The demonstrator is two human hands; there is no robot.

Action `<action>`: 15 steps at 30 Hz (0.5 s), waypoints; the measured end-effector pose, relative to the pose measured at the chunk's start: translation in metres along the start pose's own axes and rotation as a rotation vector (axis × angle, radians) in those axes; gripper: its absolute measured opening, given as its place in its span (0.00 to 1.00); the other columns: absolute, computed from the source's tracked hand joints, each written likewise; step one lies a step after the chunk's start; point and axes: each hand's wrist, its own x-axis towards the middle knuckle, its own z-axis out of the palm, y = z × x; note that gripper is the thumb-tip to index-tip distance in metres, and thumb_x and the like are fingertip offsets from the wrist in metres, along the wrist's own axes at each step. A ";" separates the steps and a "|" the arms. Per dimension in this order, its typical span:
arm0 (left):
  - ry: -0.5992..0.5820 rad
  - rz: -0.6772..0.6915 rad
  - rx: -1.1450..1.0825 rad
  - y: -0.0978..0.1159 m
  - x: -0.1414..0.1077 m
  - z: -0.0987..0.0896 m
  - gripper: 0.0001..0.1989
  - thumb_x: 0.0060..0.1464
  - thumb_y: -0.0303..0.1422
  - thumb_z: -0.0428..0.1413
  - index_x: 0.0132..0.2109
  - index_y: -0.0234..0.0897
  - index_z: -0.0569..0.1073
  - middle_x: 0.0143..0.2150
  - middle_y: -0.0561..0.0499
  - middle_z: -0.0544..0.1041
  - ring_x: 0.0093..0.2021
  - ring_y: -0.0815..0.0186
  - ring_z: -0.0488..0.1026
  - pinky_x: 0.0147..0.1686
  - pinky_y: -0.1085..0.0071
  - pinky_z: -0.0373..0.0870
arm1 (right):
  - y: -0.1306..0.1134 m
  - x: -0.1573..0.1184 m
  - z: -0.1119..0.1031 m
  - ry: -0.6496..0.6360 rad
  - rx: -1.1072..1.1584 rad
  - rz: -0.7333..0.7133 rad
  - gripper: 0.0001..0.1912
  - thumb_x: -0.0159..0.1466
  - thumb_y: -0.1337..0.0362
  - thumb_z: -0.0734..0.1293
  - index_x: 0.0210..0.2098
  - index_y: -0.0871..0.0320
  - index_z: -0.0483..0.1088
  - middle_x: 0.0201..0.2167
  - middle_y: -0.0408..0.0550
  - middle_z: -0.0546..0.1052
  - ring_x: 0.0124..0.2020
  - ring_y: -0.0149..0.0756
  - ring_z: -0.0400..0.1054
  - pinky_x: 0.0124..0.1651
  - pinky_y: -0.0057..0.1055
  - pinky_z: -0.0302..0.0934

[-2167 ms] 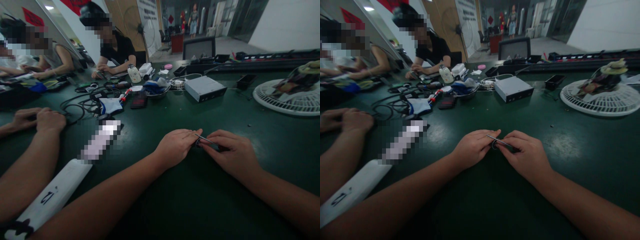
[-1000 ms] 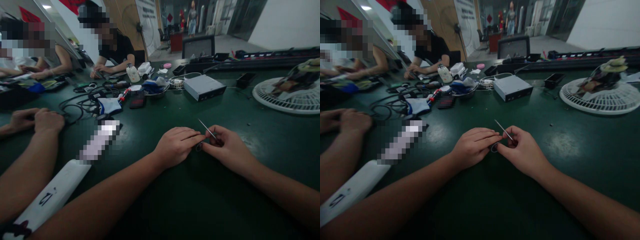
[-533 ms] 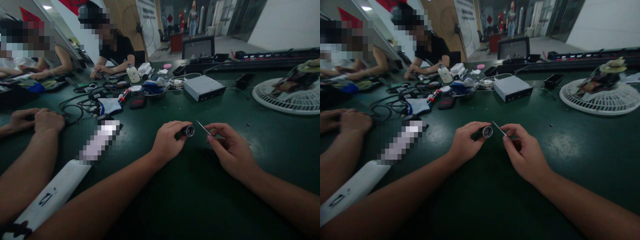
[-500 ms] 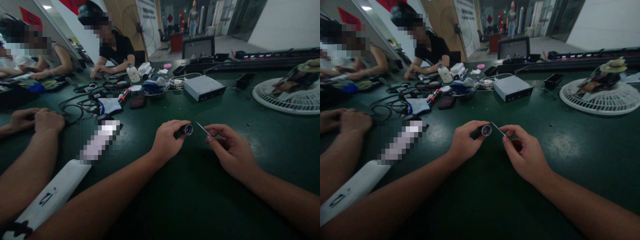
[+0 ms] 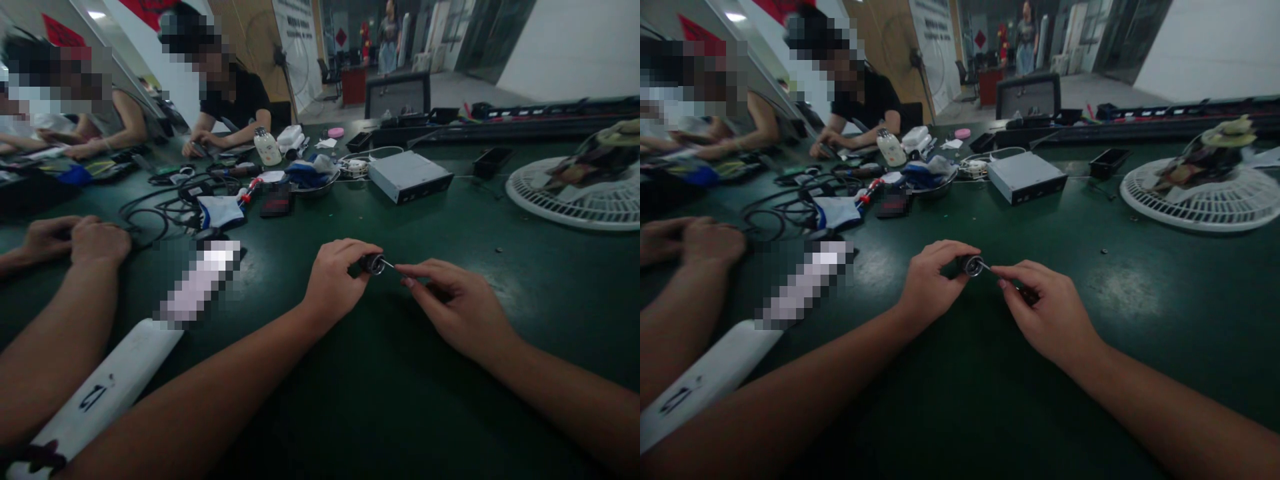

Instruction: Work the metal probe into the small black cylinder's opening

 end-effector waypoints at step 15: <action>0.009 0.002 0.038 -0.001 -0.001 0.000 0.16 0.52 0.23 0.61 0.47 0.43 0.77 0.45 0.53 0.80 0.47 0.62 0.75 0.48 0.60 0.68 | -0.003 -0.001 0.001 -0.015 -0.065 -0.024 0.13 0.66 0.67 0.64 0.47 0.53 0.77 0.37 0.46 0.78 0.28 0.31 0.69 0.28 0.31 0.63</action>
